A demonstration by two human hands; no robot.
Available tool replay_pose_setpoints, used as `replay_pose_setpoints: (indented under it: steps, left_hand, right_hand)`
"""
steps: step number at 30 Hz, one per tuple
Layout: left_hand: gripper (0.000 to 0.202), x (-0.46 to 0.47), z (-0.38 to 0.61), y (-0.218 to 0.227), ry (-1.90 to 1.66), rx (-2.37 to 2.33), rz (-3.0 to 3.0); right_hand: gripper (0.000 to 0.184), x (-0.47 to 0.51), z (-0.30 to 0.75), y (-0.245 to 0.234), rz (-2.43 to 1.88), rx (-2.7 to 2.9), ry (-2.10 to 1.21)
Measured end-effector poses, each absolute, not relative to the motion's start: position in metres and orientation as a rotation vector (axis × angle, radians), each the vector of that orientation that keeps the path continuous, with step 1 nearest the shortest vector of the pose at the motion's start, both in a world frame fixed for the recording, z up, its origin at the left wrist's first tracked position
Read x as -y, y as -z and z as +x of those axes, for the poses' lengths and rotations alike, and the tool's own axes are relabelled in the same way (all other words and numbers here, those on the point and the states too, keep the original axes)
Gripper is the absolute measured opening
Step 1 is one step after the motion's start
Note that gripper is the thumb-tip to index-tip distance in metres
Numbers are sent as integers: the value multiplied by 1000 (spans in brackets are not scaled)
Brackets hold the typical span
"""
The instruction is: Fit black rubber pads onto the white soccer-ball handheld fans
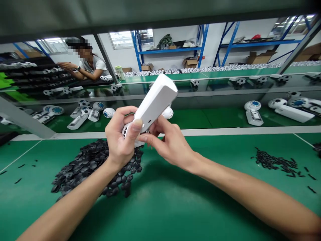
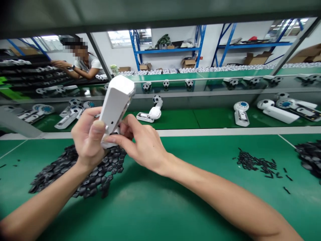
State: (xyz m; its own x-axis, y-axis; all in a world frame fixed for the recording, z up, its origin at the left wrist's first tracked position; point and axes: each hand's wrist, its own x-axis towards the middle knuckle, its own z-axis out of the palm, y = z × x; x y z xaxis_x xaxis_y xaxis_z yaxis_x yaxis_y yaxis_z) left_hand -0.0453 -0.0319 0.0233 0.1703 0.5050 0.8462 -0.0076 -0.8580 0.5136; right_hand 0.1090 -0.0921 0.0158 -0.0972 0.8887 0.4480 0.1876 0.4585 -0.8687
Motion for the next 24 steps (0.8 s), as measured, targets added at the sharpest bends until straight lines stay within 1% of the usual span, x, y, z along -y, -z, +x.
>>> replay_pose_setpoints:
  steps: [2, 5, 6, 7, 9, 10, 11, 13, 15, 19, 22, 24]
  left_hand:
    - [35, 32, -44, -23, -1731, -449, 2054]
    - [39, 21, -42, -20, -1697, -516, 2041]
    - [41, 12, -40, -18, -1678, -573, 2013]
    - [43, 1, -39, -15, -1651, -653, 1975]
    - [50, -30, -38, -10, -1575, -860, 1834]
    - [53, -48, -38, -7, -1486, -1032, 1764]
    - [54, -65, -39, -4, -1346, -1241, 1718]
    - [50, -95, -41, 2, -1222, -1420, 1694]
    - [48, -113, -43, 7, -1099, -1518, 1721]
    - [47, -111, -38, 8, -925, -1551, 1912]
    - [51, -95, -25, -3, -899, -1460, 2081]
    - [53, -88, -15, -13, -894, -1309, 2154]
  right_hand:
    - [33, 91, 109, -17, -994, 1601, -793]
    - [44, 78, 119, -19, -1003, 1573, -983]
    - [47, 70, 126, -19, -1039, 1553, -976]
    - [49, 62, 136, -18, -1110, 1539, -902]
    - [43, 43, 161, -11, -1333, 1488, -490]
    - [44, 33, 174, -6, -1486, 1516, -294]
    - [51, 24, 187, 0, -1653, 1567, -181]
    - [68, 8, 205, 14, -1774, 1614, -203]
    - [74, -3, 212, 29, -1841, 1652, -261]
    - [67, -9, 203, 44, -1930, 1648, -232]
    - [57, -1, 197, 34, -1928, 1677, -151]
    - [53, 7, 196, 19, -1821, 1794, -80]
